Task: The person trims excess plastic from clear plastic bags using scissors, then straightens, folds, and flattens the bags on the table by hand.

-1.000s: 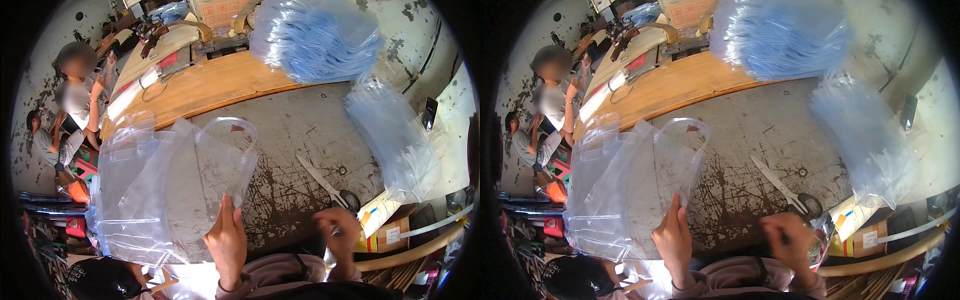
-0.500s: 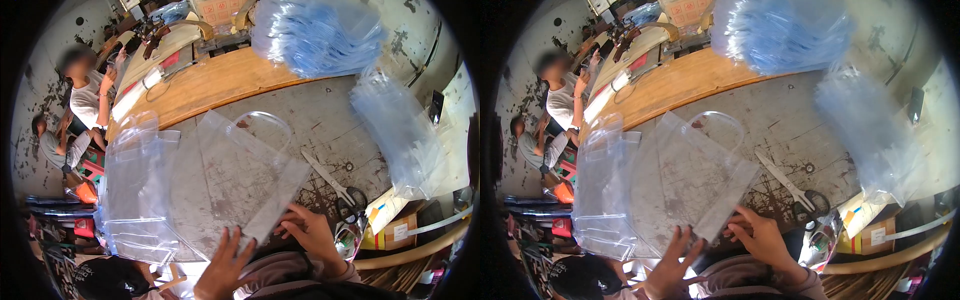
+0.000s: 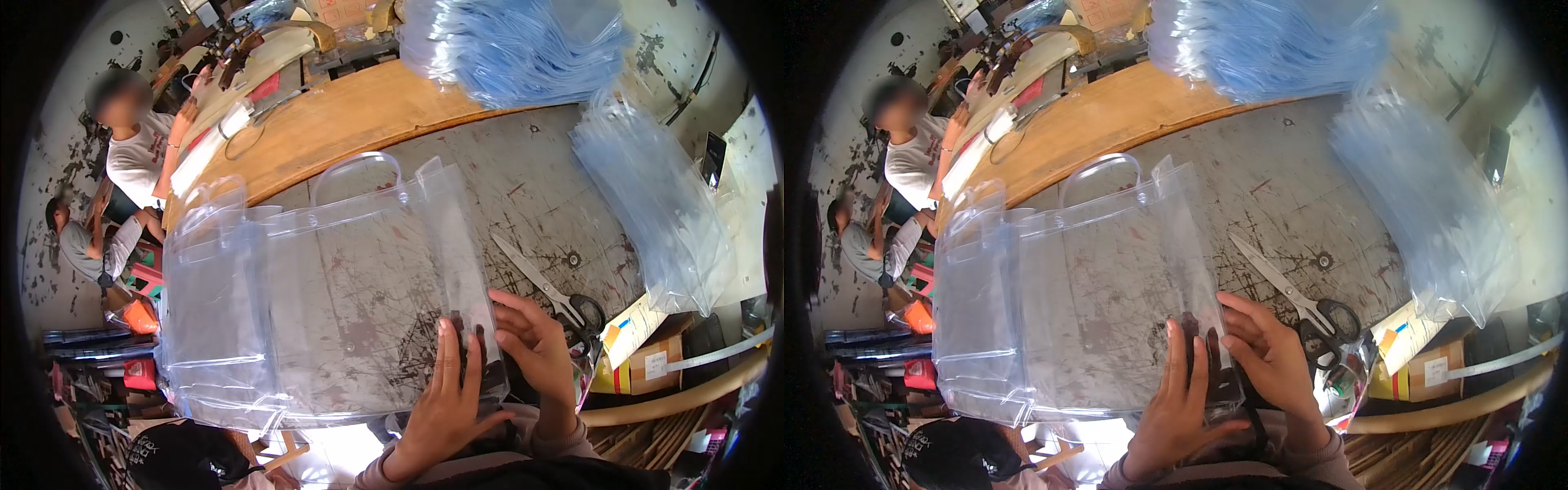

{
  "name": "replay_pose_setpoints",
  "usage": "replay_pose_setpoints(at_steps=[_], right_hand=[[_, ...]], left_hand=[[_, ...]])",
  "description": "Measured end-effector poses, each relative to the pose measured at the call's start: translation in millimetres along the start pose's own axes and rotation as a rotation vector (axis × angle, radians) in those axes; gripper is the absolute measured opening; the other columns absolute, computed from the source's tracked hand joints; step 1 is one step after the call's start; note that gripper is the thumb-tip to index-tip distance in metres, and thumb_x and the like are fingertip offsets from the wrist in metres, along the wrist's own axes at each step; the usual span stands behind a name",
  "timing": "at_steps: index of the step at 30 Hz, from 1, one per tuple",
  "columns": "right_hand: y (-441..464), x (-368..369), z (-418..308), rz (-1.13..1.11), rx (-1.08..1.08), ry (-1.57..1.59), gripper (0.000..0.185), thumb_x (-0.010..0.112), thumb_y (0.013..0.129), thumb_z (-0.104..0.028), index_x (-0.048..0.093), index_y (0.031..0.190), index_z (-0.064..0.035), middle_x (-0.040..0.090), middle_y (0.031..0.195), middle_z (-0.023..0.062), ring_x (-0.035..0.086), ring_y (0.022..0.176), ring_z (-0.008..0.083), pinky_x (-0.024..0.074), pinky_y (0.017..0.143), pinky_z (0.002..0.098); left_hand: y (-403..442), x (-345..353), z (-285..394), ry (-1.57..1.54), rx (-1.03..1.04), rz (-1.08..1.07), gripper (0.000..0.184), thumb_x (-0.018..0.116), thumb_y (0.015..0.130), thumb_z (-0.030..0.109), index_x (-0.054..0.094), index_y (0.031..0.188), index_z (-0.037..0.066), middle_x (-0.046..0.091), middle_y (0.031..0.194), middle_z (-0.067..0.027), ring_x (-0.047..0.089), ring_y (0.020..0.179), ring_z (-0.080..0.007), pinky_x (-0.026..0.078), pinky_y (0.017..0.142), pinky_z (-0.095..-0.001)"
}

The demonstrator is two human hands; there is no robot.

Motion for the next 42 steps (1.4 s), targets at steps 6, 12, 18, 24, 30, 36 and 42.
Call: replay_pose_setpoints(at_steps=[6, 12, 18, 24, 30, 36, 42], right_hand=[[2.2, 0.3, 3.8, -0.032, 0.071, 0.453, 0.039, 0.052, 0.090, 0.001, 0.044, 0.128, 0.0044, 0.057, 0.121, 0.0190, 0.057, 0.110, 0.0205, 0.0482, 0.093, 0.0306], [10.1, 4.6, 1.6, -0.030, 0.122, 0.544, 0.037, 0.053, 0.089, 0.000, 0.044, 0.125, 0.0067, 0.053, 0.126, 0.0205, 0.055, 0.114, 0.0228, 0.0477, 0.094, 0.0312], [10.9, 0.3, 8.0, -0.011, 0.061, 0.485, 0.036, 0.052, 0.089, 0.003, 0.044, 0.124, 0.0095, 0.054, 0.124, 0.0240, 0.054, 0.117, 0.0283, 0.0453, 0.097, 0.0330], [3.3, 0.4, 3.6, 0.040, 0.003, 0.273, 0.039, 0.054, 0.087, 0.004, 0.044, 0.124, 0.0091, 0.055, 0.123, 0.0224, 0.054, 0.116, 0.0285, 0.0442, 0.097, 0.0345], [-2.7, 2.1, -6.4, 0.190, -0.216, 0.000, 0.045, 0.060, 0.086, -0.006, 0.047, 0.127, 0.0013, 0.038, 0.140, 0.0189, 0.043, 0.127, 0.0263, 0.0423, 0.099, 0.0379], [-0.2, -18.8, -22.9, -0.362, -0.603, 1.322, 0.043, 0.049, 0.094, -0.042, 0.066, 0.104, -0.0039, 0.056, 0.125, 0.0131, 0.057, 0.112, 0.0215, 0.0459, 0.092, 0.0427], [-3.8, -25.7, -13.6, -0.674, -0.707, 1.623, 0.055, 0.037, 0.098, -0.046, 0.073, 0.080, -0.0083, 0.071, 0.095, 0.0003, 0.068, 0.089, 0.0155, 0.0497, 0.085, 0.0395]], left_hand=[[12.7, 8.9, -0.3, -0.103, -0.032, 0.065, 0.106, 0.076, 0.072, 0.040, 0.013, 0.141, -0.009, 0.008, 0.144, -0.0391, 0.014, 0.134, -0.0537, 0.032, 0.104, -0.0499], [21.0, -1.8, -4.6, -0.357, -0.049, 0.242, 0.104, 0.077, 0.067, 0.017, 0.011, 0.143, -0.007, 0.013, 0.146, -0.0335, 0.016, 0.136, -0.0482, 0.029, 0.107, -0.0470], [18.4, 1.2, -14.0, -0.558, -0.028, 0.289, 0.100, 0.075, 0.066, 0.010, 0.012, 0.142, -0.009, 0.019, 0.145, -0.0329, 0.020, 0.136, -0.0452, 0.029, 0.108, -0.0466], [20.4, -6.7, -11.1, -0.412, -0.026, 0.244, 0.089, 0.074, 0.067, 0.011, 0.024, 0.138, -0.012, 0.021, 0.145, -0.0322, 0.025, 0.135, -0.0455, 0.032, 0.106, -0.0457], [22.5, -4.5, -9.7, -0.331, -0.021, 0.224, 0.079, 0.074, 0.066, 0.013, 0.038, 0.131, -0.013, 0.021, 0.145, -0.0322, 0.026, 0.134, -0.0455, 0.037, 0.103, -0.0440], [23.1, -0.1, -10.4, -0.282, -0.004, 0.230, 0.076, 0.073, 0.064, 0.012, 0.041, 0.129, -0.013, 0.022, 0.145, -0.0322, 0.027, 0.134, -0.0435, 0.037, 0.103, -0.0433], [24.0, -0.2, -10.1, -0.248, 0.012, 0.211, 0.074, 0.072, 0.066, 0.011, 0.041, 0.129, -0.014, 0.022, 0.145, -0.0328, 0.025, 0.135, -0.0440, 0.035, 0.104, -0.0441]])
Point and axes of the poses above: each hand's wrist, its own y-axis towards the middle knuckle, its own x-axis out of the palm, z = x × y, the point moved 1 cm from there along y, towards the middle knuckle
